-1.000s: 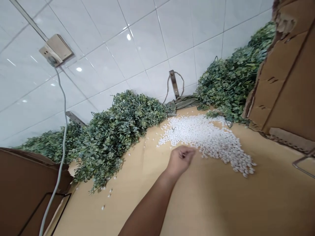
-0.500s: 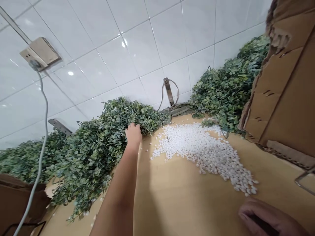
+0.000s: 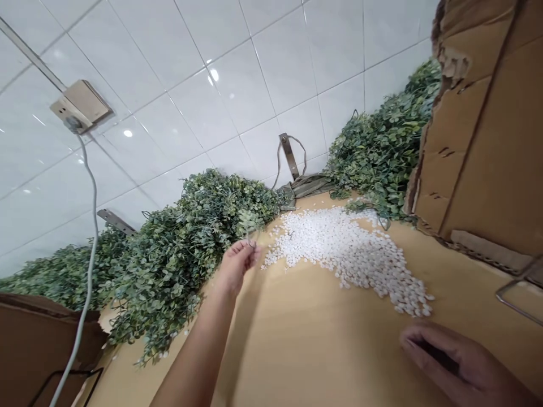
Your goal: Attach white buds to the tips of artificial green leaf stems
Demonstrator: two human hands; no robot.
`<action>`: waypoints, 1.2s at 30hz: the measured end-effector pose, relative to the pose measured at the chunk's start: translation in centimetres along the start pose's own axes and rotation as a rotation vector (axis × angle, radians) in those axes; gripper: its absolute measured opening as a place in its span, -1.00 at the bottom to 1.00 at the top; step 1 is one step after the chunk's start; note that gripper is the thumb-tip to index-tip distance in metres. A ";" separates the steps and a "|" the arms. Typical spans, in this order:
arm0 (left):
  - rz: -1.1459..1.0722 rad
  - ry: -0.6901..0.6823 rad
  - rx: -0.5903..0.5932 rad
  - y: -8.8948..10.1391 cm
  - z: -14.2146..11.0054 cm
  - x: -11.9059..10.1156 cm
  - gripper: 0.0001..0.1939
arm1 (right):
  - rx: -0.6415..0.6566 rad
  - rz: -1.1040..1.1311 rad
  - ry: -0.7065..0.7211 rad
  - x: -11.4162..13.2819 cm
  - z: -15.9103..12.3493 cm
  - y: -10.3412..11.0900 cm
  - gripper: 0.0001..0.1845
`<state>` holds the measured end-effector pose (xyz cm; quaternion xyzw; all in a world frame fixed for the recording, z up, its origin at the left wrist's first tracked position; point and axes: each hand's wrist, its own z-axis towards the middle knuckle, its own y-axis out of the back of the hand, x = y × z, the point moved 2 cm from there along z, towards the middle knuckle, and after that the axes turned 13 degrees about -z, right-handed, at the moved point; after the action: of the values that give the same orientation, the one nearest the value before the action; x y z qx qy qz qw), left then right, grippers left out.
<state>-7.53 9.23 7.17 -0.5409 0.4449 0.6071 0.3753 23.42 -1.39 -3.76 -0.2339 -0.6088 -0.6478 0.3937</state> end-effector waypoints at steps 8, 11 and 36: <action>-0.322 0.318 0.342 -6.3 -9.5 3.4 -0.66 | -0.022 0.016 0.095 6.0 3.2 -0.1 -0.68; -0.316 0.322 0.404 -8.1 -10.5 3.8 -0.74 | -0.061 0.035 0.134 7.3 4.9 -0.5 -0.68; 0.016 -0.051 0.424 -8.1 -7.6 6.9 -0.82 | 0.224 0.756 -0.266 4.9 7.3 -0.5 -0.78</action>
<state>1.55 4.50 -0.88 -0.4307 0.5573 0.5164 0.4871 18.83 4.54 0.86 -0.4782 -0.5924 -0.3517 0.5447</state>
